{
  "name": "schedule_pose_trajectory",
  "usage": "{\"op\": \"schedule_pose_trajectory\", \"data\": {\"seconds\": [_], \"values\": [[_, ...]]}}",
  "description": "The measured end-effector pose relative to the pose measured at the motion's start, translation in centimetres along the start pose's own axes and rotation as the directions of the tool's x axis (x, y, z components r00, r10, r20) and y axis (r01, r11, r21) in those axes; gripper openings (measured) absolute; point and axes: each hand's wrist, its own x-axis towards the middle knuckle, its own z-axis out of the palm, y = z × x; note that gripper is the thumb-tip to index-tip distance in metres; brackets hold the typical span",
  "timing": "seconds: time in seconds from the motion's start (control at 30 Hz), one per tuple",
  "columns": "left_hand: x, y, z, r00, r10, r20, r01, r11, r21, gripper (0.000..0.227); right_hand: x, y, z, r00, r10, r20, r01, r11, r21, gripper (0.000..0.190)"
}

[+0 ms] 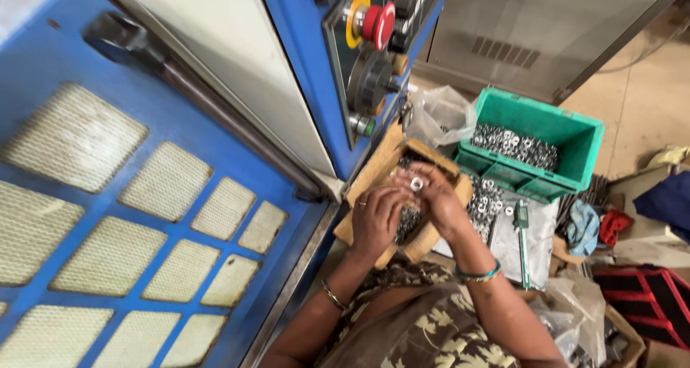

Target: The person sorts small metal washers by hand from a wooden tray into a green plastic bin. The person also opens and closes the door of a nearby industrial machine during the task.

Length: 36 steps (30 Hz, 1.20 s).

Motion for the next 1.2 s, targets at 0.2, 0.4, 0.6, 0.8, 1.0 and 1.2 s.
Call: {"op": "schedule_pose_trajectory", "data": {"seconds": [0.2,0.4,0.6,0.8,1.0,1.2], "values": [[1.2,0.6,-0.4,0.996,-0.027,0.086,0.021,0.997,0.073,0.026,0.5,4.1,-1.5,1.0,0.019,-0.022,-0.023,0.975,-0.22,0.046],[-0.5,-0.5,0.2,0.999,0.003,0.038,-0.004,1.0,0.015,0.025,1.1,5.9,-2.3,0.988,-0.116,0.103,0.151,0.865,-0.478,0.048],[-2.8,-3.5,3.9,0.899,-0.415,0.142,0.429,0.765,-0.48,0.013,-2.0,2.6,1.4,0.947,-0.274,0.17,0.289,0.488,-0.824,0.047],[-4.5,-5.6,6.3,0.713,-0.548,0.438,0.599,0.151,-0.786,0.012,-4.0,0.8,5.2,0.894,-0.404,0.194,0.297,0.209,-0.932,0.032],[-4.4,-4.4,4.8,0.566,-0.613,0.552,0.689,-0.016,-0.724,0.03,-3.6,1.5,5.1,0.892,-0.435,0.124,0.2,0.133,-0.971,0.023],[-4.5,-3.9,2.8,0.758,-0.472,0.451,0.627,0.334,-0.703,0.039,-3.3,2.6,5.4,0.946,-0.274,-0.171,-0.124,0.181,-0.976,0.029]]}}
